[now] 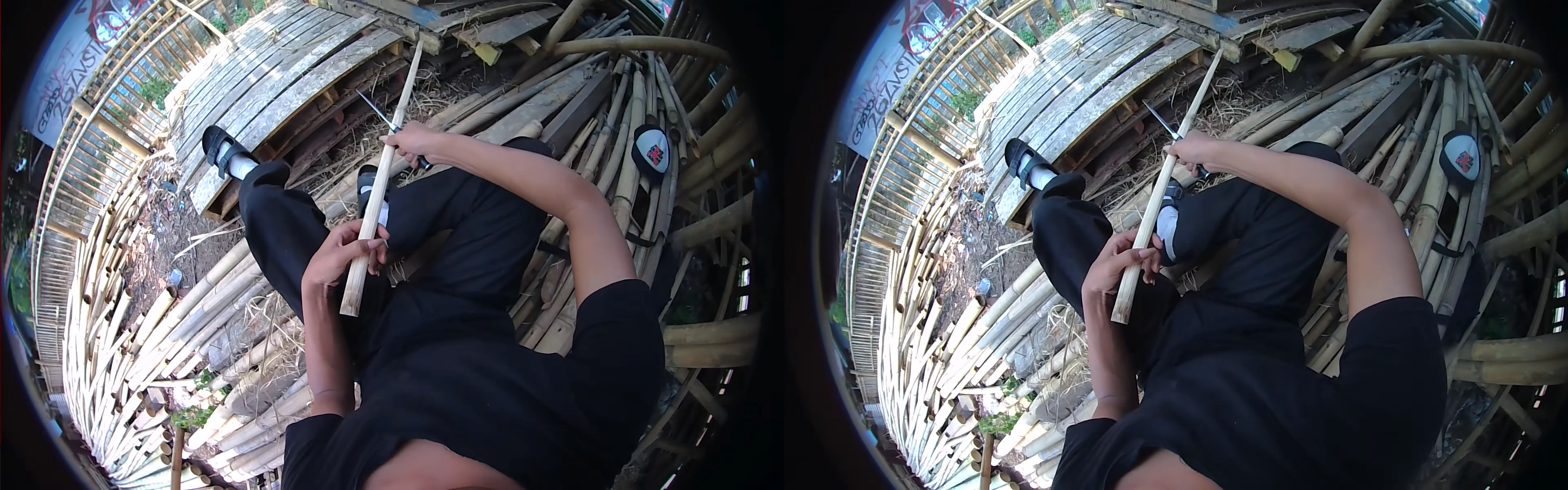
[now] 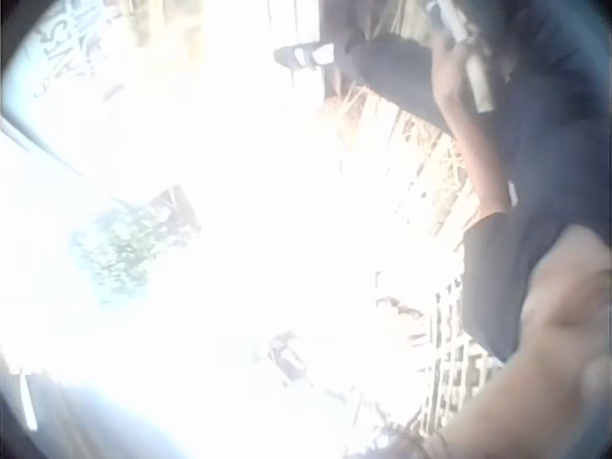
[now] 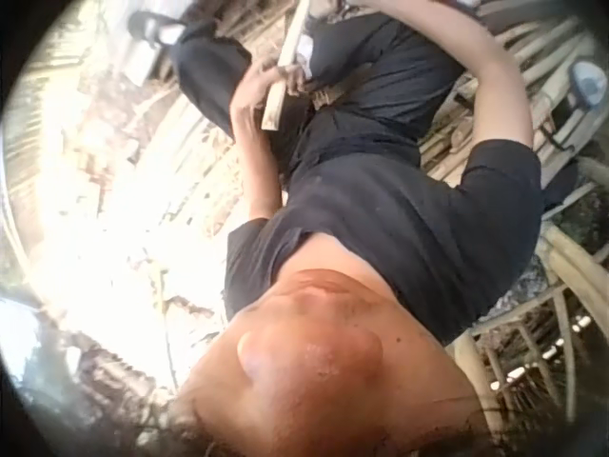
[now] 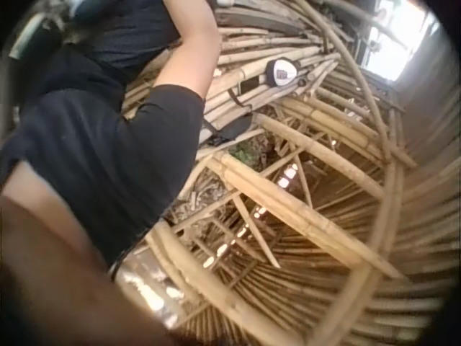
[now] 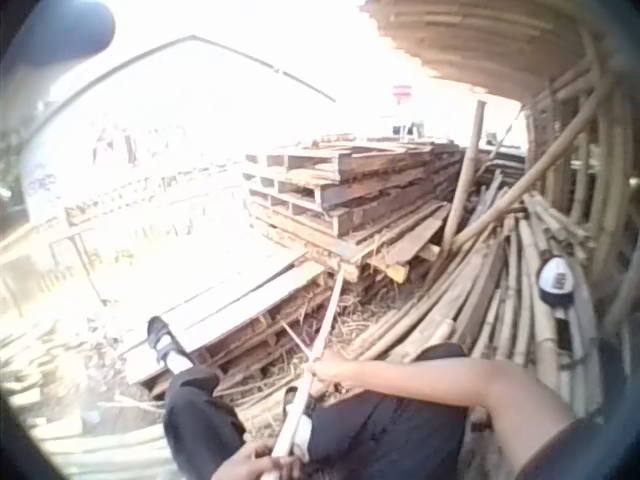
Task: The person shaves a bamboo stick with a knife, removing thin strips to smooth the surface while sitting on a bamboo platform.
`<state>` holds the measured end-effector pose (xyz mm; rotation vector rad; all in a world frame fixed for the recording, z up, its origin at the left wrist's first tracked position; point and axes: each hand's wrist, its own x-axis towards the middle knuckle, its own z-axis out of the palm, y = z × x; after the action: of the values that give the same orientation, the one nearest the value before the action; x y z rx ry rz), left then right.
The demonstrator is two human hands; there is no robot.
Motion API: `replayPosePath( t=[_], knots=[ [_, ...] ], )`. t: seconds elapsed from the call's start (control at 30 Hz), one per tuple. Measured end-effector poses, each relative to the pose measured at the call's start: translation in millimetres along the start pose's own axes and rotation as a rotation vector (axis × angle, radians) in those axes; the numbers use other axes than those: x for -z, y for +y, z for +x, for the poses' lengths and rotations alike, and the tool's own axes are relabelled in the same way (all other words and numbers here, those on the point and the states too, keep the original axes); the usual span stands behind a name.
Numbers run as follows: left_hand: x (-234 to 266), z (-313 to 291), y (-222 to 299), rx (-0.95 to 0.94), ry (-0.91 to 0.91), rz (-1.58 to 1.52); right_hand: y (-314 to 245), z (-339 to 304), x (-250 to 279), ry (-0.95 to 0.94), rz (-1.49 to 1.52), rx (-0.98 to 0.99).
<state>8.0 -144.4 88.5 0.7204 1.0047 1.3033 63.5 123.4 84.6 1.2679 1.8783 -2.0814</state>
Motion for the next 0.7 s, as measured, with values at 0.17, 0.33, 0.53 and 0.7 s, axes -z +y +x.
replayPosePath(
  t=[0.17,0.33,0.53,0.7],
  knots=[
    [-5,-27,-11,-0.007,0.068,-0.025,31,2,-19,-0.104,0.178,0.090],
    [-22,-34,-22,0.042,0.151,-0.019,55,18,-23,-0.085,0.087,0.181],
    [-32,-26,-34,0.093,0.225,0.021,71,22,-19,-0.126,0.062,0.165],
    [-37,-23,-28,0.149,0.289,0.092,72,18,-12,-0.240,0.105,0.139]
  ],
)
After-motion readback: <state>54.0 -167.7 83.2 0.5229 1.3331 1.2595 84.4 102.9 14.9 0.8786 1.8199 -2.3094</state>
